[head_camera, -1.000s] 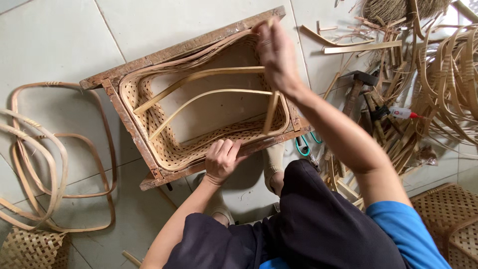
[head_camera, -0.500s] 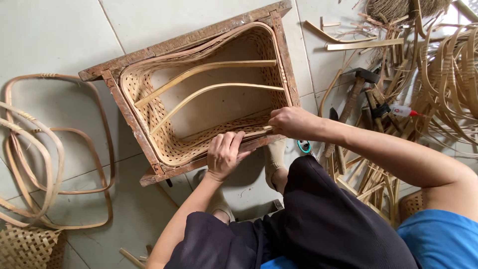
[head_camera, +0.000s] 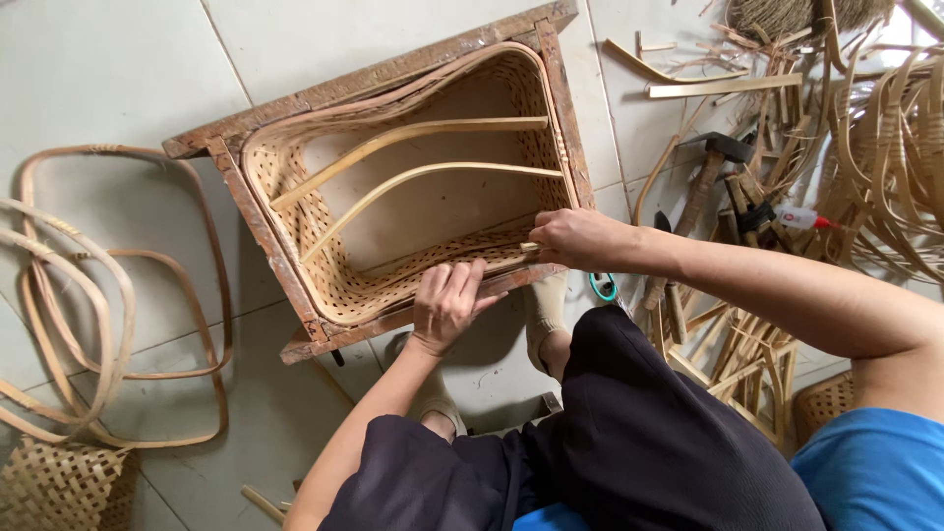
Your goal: The person assembles a rectangular basket by fitting a woven body into a wooden mold, then inserting and securing multiple bamboo strips along the rim. They use a hammer to tap the strips into place and adjust the fit by hand.
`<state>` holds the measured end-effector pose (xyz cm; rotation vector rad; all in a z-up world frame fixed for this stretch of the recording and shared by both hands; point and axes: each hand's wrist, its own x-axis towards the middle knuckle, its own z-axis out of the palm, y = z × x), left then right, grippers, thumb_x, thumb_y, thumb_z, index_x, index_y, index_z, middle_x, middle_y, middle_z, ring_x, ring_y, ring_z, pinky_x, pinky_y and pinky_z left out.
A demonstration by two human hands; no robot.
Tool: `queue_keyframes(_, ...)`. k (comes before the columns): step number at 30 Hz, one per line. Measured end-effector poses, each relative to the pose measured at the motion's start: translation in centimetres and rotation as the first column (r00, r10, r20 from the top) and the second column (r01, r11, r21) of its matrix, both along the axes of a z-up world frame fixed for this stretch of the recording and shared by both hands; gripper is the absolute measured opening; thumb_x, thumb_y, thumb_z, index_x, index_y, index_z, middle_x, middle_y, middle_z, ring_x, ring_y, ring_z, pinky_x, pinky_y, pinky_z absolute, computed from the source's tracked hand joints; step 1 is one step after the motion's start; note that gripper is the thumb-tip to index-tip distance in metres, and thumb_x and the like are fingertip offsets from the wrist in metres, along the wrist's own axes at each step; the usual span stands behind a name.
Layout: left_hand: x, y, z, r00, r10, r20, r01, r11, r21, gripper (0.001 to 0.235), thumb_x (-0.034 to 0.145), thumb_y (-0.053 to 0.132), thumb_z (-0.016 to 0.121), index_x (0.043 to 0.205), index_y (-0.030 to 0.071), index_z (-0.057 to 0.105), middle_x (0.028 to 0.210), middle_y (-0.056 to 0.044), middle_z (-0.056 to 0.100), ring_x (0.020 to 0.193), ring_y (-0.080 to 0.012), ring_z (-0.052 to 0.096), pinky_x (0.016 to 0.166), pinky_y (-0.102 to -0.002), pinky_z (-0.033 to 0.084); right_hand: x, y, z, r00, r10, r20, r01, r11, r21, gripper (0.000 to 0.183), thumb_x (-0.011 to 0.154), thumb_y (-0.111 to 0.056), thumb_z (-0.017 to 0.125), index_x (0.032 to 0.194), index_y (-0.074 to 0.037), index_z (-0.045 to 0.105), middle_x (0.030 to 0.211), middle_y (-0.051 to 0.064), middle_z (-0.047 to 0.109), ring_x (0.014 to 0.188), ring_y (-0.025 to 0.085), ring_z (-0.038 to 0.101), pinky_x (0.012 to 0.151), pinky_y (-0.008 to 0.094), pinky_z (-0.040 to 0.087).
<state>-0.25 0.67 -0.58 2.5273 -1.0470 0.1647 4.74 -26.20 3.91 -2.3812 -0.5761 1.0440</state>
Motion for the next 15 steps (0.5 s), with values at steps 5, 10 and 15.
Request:
queue_keyframes(5,-0.2,0.2,-0.4,0.999,-0.038,-0.002,0.038,0.999,-0.011,0.05,0.09,0.051,0.071,0.11,0.005,0.071,0.085,-0.005,0.058,0.079,-0.0209,0.056,0.07,-0.036,0.05,3.6,0.5,2.8,0.894,-0.442,0.072,0.361,0.806,0.468,0.025,0.116,-0.02,0.041,0.104,-0.004,0.056,0.087,0.01,0.055,0.079,0.019,0.057,0.079,0.043,0.046)
queue_keyframes(10,0.2,0.2,-0.3,0.998,-0.054,-0.038,0.051,0.996,-0.066,0.047,0.091,0.048,0.071,0.109,0.004,0.07,0.086,-0.004,0.056,0.08,-0.0211,0.056,0.071,-0.037,0.051,9.4,2.1,2.3,0.609,-0.793,0.022,0.632,0.502,0.59,0.032,0.119,-0.029,0.036,0.11,-0.007,0.057,0.071,0.0,0.042,0.063,0.011,0.039,0.055,0.03,0.034)
queue_keyframes(15,0.1,0.5,-0.1,0.995,-0.055,-0.082,0.047,0.994,-0.096,0.046,0.09,0.046,0.068,0.107,0.003,0.072,0.086,-0.004,0.054,0.079,-0.0213,0.055,0.069,-0.036,0.049,11.2,4.1,-2.1,0.48,-0.861,0.17,0.652,0.479,0.588,0.031,0.117,-0.029,0.035,0.111,-0.007,0.056,0.07,0.0,0.049,0.058,0.011,0.042,0.051,0.03,0.034)
